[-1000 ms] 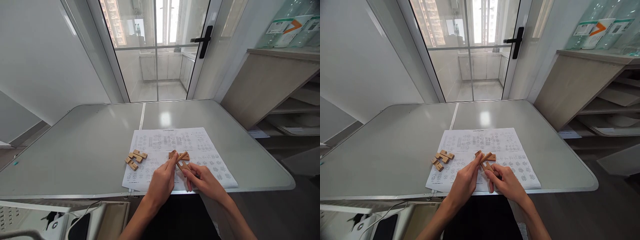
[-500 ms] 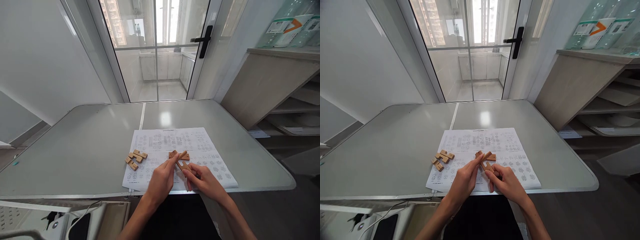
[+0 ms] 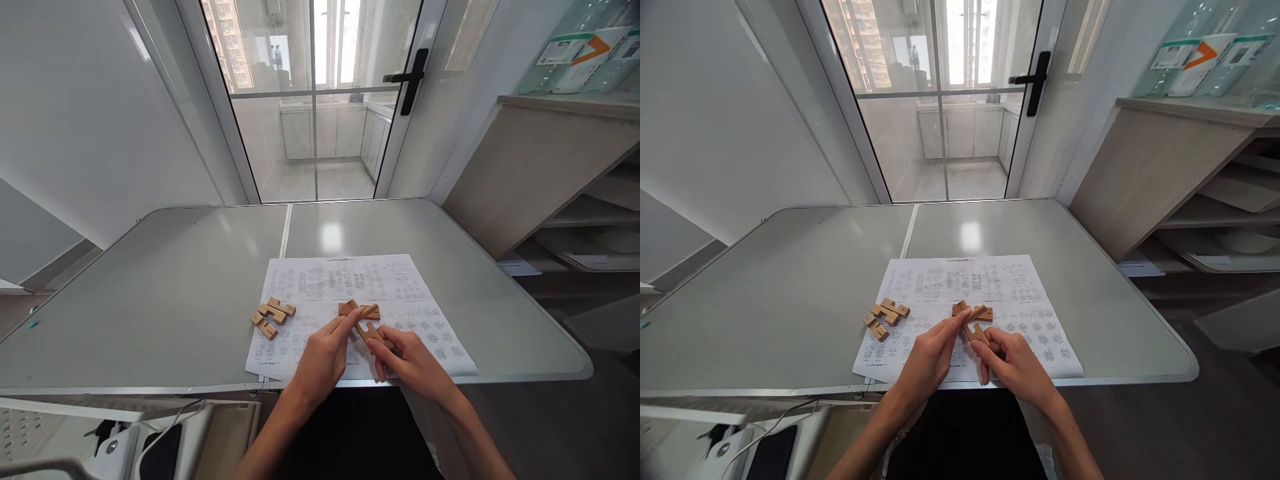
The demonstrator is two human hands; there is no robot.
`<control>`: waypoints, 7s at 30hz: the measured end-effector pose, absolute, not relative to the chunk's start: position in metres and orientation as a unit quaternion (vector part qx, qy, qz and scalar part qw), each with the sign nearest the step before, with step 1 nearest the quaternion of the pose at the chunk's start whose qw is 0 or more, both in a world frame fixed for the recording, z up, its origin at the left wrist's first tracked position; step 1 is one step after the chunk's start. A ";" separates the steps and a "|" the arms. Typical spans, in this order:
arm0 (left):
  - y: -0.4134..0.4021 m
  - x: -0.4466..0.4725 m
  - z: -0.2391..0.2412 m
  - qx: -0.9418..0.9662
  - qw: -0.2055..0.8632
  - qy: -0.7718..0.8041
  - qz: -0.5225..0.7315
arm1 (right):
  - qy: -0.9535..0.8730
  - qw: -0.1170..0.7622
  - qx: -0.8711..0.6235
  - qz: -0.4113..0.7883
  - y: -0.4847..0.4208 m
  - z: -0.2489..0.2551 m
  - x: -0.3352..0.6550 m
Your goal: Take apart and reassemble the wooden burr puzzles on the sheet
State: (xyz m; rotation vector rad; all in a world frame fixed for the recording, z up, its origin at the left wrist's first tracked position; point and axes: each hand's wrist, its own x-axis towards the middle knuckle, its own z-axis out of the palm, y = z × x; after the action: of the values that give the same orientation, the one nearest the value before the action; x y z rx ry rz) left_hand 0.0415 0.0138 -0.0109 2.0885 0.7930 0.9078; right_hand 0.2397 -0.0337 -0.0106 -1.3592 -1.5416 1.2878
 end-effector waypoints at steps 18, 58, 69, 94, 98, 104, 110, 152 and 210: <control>0.015 0.038 -0.013 0.710 0.401 0.405 0.414 | -0.587 0.388 -0.555 0.443 -0.032 -0.015 0.242; 0.020 0.034 -0.013 0.595 0.493 0.461 0.437 | -0.513 0.461 -0.643 0.332 -0.029 -0.027 0.244; 0.015 0.035 0.003 0.633 0.531 0.403 0.393 | -0.380 0.615 -0.467 0.509 -0.036 -0.026 0.254; 0.015 0.030 0.004 0.634 0.638 0.288 0.328 | -0.435 0.512 -0.364 0.644 -0.039 -0.020 0.258; 0.016 0.028 0.005 0.622 0.662 0.275 0.314 | -0.453 0.494 -0.361 0.648 -0.040 -0.019 0.258; 0.017 0.025 0.007 0.620 0.670 0.284 0.294 | -0.465 0.465 -0.359 0.662 -0.040 -0.017 0.260; 0.017 0.026 0.009 0.622 0.680 0.280 0.270 | -0.504 0.431 -0.365 0.654 -0.038 -0.014 0.258; 0.009 0.037 0.017 0.623 0.672 0.315 0.246 | -0.501 0.433 -0.372 0.651 -0.038 -0.012 0.253; 0.013 0.027 0.006 0.588 0.731 0.251 0.239 | -0.504 0.409 -0.397 0.649 -0.037 -0.009 0.245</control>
State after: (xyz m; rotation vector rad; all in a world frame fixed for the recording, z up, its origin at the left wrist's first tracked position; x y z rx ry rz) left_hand 0.0274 0.0132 0.0062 1.2941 0.5533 0.5255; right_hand 0.2454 -0.0366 -0.0091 -1.0000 -1.2695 1.6350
